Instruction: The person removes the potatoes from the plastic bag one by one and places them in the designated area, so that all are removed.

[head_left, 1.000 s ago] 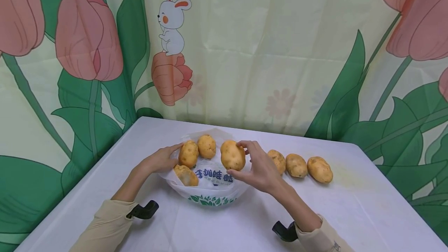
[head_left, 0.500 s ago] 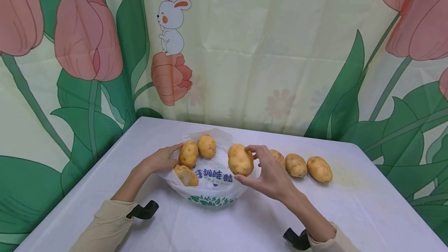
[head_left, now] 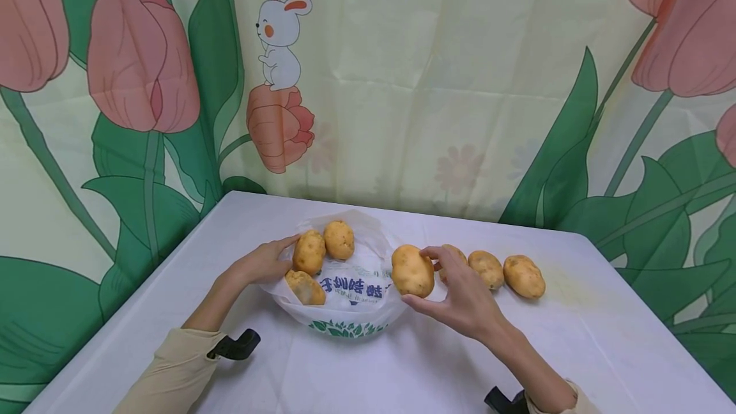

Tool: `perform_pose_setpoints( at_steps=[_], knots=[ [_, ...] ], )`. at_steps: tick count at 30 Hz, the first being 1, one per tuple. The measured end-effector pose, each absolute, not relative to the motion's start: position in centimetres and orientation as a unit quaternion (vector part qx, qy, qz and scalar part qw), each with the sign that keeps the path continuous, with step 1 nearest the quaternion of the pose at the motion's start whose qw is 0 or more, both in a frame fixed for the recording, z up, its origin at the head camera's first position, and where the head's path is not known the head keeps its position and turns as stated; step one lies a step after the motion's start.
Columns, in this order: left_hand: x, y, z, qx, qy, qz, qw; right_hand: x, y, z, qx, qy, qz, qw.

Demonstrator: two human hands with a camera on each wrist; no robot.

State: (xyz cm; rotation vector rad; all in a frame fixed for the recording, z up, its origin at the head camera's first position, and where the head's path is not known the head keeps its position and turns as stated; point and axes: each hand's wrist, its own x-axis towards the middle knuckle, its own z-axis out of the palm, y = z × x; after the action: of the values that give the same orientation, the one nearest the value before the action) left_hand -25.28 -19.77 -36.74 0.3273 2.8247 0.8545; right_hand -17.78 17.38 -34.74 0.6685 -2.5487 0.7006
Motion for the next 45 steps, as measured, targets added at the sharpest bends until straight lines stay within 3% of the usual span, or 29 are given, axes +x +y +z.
perform_pose_setpoints(
  at_steps=[29, 45],
  knots=[
    [-25.0, -19.8, -36.0, 0.107, 0.944, 0.297, 0.099, -16.2, 21.4, -36.0, 0.217, -0.933, 0.193, 0.214],
    [-25.3, -19.8, -36.4, 0.094, 0.946, 0.292, 0.108, -15.8, 22.1, -36.6, 0.166, -0.96, 0.182, 0.134]
  ],
)
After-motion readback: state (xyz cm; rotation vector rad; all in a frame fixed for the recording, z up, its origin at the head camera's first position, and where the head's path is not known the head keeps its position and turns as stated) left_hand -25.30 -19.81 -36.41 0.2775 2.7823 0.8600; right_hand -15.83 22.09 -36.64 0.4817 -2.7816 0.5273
